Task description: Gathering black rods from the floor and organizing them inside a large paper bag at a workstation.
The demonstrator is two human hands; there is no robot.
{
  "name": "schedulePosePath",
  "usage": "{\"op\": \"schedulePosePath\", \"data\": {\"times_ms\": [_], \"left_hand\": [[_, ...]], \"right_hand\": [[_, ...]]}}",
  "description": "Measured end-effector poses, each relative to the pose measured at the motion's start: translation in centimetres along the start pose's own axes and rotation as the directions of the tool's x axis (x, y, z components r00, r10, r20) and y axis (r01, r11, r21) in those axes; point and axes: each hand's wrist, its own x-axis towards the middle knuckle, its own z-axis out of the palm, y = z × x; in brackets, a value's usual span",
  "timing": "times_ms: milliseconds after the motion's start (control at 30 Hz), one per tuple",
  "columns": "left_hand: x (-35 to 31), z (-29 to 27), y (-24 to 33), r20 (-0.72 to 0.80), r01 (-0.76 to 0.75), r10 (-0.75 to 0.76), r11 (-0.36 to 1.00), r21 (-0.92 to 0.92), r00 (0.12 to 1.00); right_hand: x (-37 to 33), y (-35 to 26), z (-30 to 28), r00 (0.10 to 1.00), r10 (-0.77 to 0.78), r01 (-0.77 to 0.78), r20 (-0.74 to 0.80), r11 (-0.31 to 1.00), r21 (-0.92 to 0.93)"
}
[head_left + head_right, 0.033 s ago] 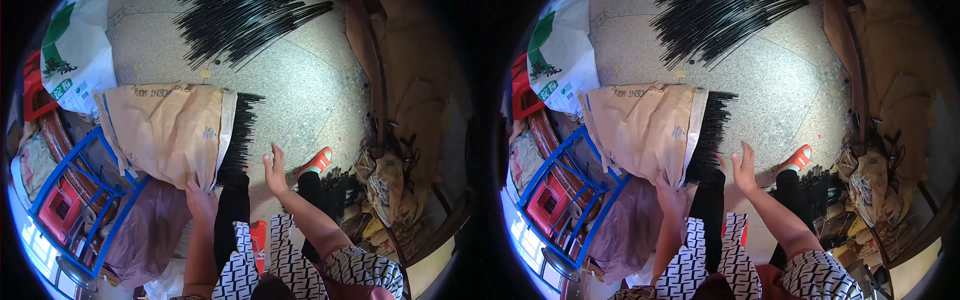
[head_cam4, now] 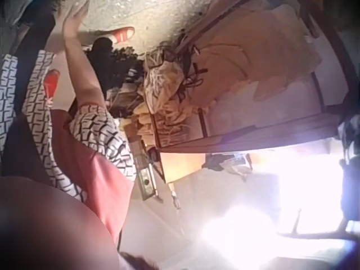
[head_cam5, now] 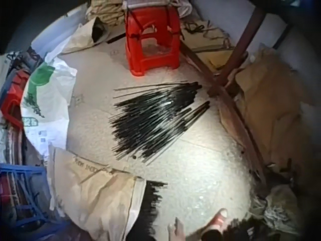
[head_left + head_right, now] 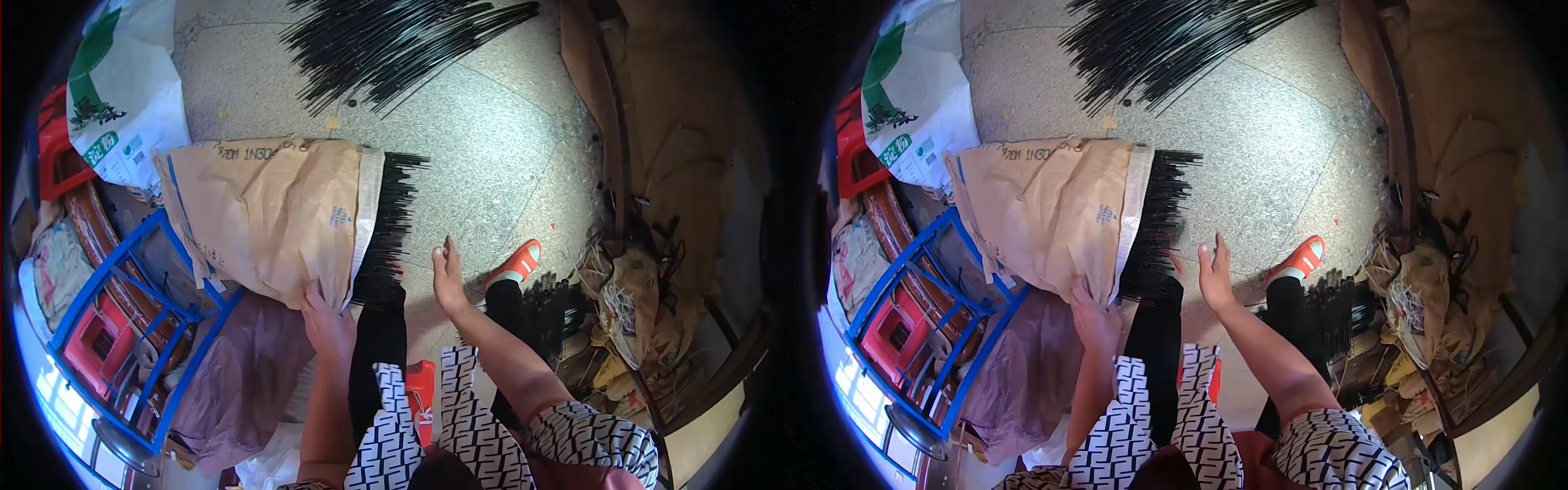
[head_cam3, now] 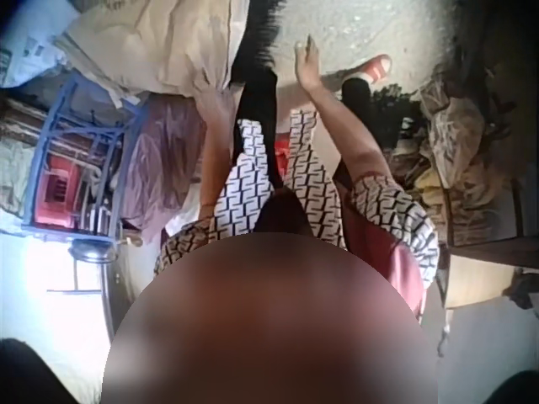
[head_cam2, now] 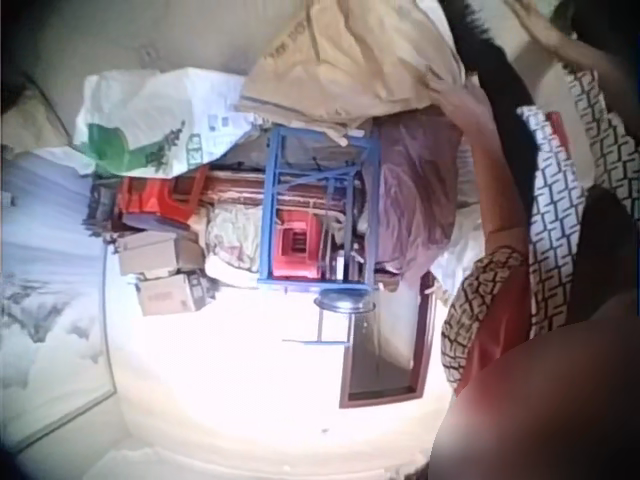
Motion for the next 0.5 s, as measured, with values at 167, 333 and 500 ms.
{"op": "schedulePosePath", "data": {"times_ms": [167, 333, 500], "left_hand": [[0.8, 3.3, 3.5, -0.095, -0.156, 0.185, 0.956, 0.25, 0.978], [2.4, 4.9, 6.1, -0.33, -0.109, 0.191, 0.962, 0.25, 0.924], [4.1, 3.7, 5.6, -0.225, -0.158, 0.282, 0.88, 0.449, 0.933]], "right_hand": [[1.0, -1.5, 5.8, 0.762, 0.391, -0.619, 0.516, 0.673, 0.405], [-0.8, -1.8, 3.9, 0.848, 0.263, -0.38, 0.46, 0.907, 0.183], [-5.2, 1.7, -10.7, 0.798, 0.379, -0.489, 0.468, 0.861, 0.138]]}}
